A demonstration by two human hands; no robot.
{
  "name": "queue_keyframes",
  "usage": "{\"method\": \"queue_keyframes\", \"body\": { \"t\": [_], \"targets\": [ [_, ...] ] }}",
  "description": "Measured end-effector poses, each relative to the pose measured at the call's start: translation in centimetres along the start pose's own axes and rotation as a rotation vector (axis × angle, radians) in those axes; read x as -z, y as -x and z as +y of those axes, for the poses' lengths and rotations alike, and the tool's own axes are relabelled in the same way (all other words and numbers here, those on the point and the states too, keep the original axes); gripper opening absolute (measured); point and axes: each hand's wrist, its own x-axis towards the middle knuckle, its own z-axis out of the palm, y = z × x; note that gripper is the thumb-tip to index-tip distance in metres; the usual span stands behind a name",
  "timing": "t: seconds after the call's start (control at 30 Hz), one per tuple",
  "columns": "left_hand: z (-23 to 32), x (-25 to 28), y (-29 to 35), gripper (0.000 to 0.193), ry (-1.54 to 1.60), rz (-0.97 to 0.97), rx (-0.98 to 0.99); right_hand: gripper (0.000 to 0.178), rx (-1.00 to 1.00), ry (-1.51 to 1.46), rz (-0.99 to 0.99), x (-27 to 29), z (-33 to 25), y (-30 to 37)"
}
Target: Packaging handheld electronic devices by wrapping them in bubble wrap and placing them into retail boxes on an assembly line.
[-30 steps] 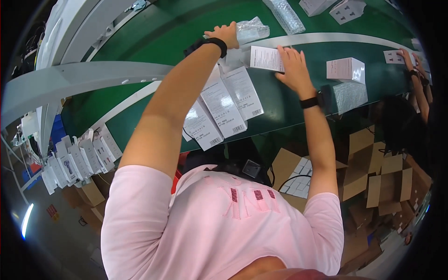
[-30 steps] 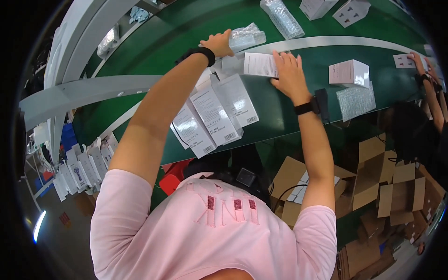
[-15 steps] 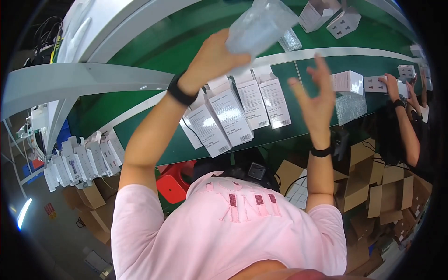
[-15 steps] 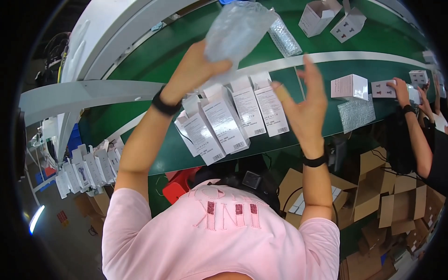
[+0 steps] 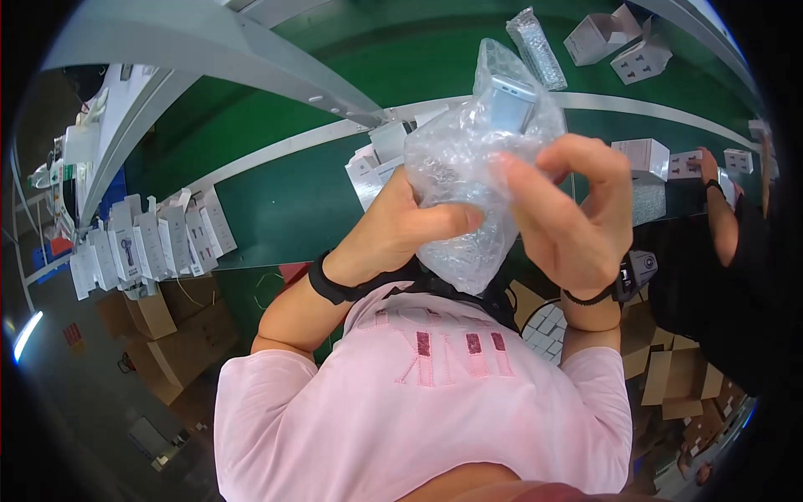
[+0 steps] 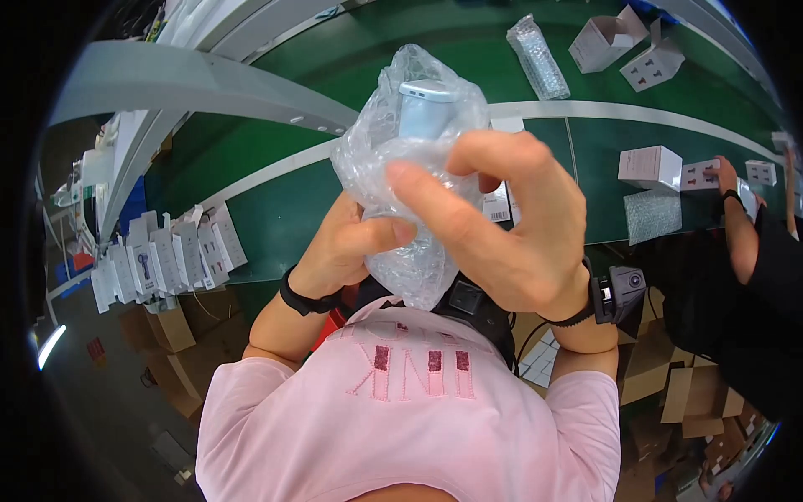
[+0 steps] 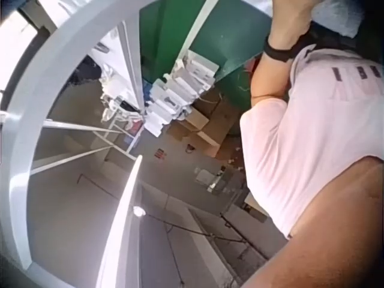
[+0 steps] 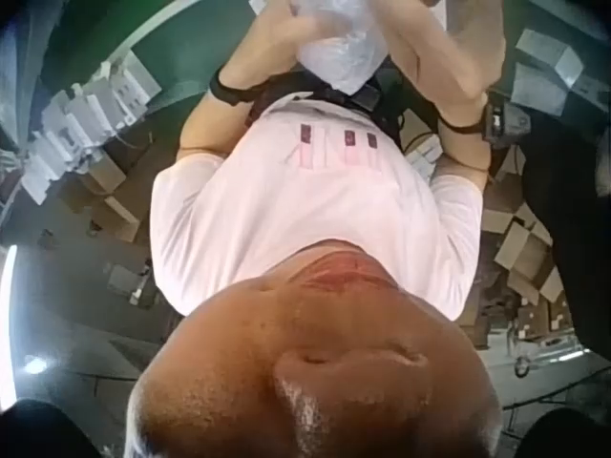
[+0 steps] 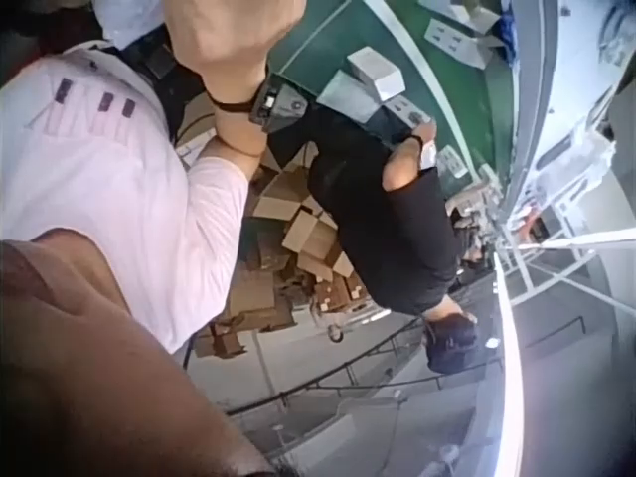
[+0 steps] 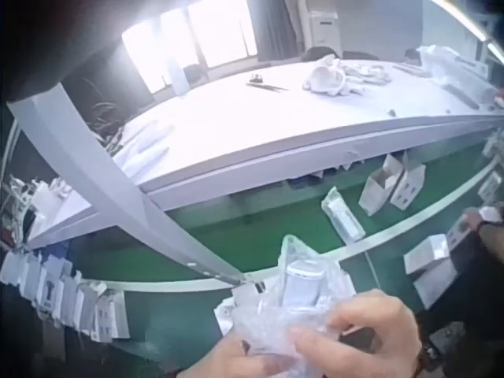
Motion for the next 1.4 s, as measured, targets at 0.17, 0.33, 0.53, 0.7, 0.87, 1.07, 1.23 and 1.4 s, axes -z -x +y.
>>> {"method": "queue_keyframes", "body": {
  "t": [0.17, 0.33, 0.53, 0.7, 0.87, 1.07, 1.23, 1.4],
  "targets": [
    [0.0, 1.6, 0.8, 0.047, -0.073, -0.005, -0.031, 0.028, -0.239, 0.006, 0.117, -0.6, -0.6, -0.7],
    [-4.8, 1.7, 2.1, 0.046, 0.305, -0.292, 0.308, 0.112, -0.845, -1.662, 0.229, -4.0, 1.4, 3.4],
    [-8.6, 6.1, 3.1, 0.056, -0.282, -0.008, 0.073, 0.05, -0.811, -2.034, -0.164, -7.5, 2.8, 7.5],
    [-14.1, 19.9, 3.7, 0.077, -0.881, 1.002, -0.135, 0.015, -1.373, -1.885, 0.14, -5.2, 5.0, 8.3],
    [-21.4, 22.5, -1.5, 0.071, -0.892, 1.044, 0.065, 0.012, -1.462, -1.174, -0.484, -8.2, 2.3, 6.5],
    [-19.5, 24.8, 2.1, 0.063, -0.657, 0.984, -0.164, 0.024, -1.288, -1.086, -0.831, -13.8, -1.5, 5.3],
    [-10.8, 26.5, 9.9, 0.045, 0.706, 0.425, 0.103, 0.022, -1.336, -1.025, -0.741, -13.0, -1.1, 4.5],
    [-12.1, 32.1, 12.0, 0.045, 0.922, -0.092, 0.015, 0.022, -1.57, -1.04, -0.49, -15.8, -1.7, 4.2]
  ]
}}
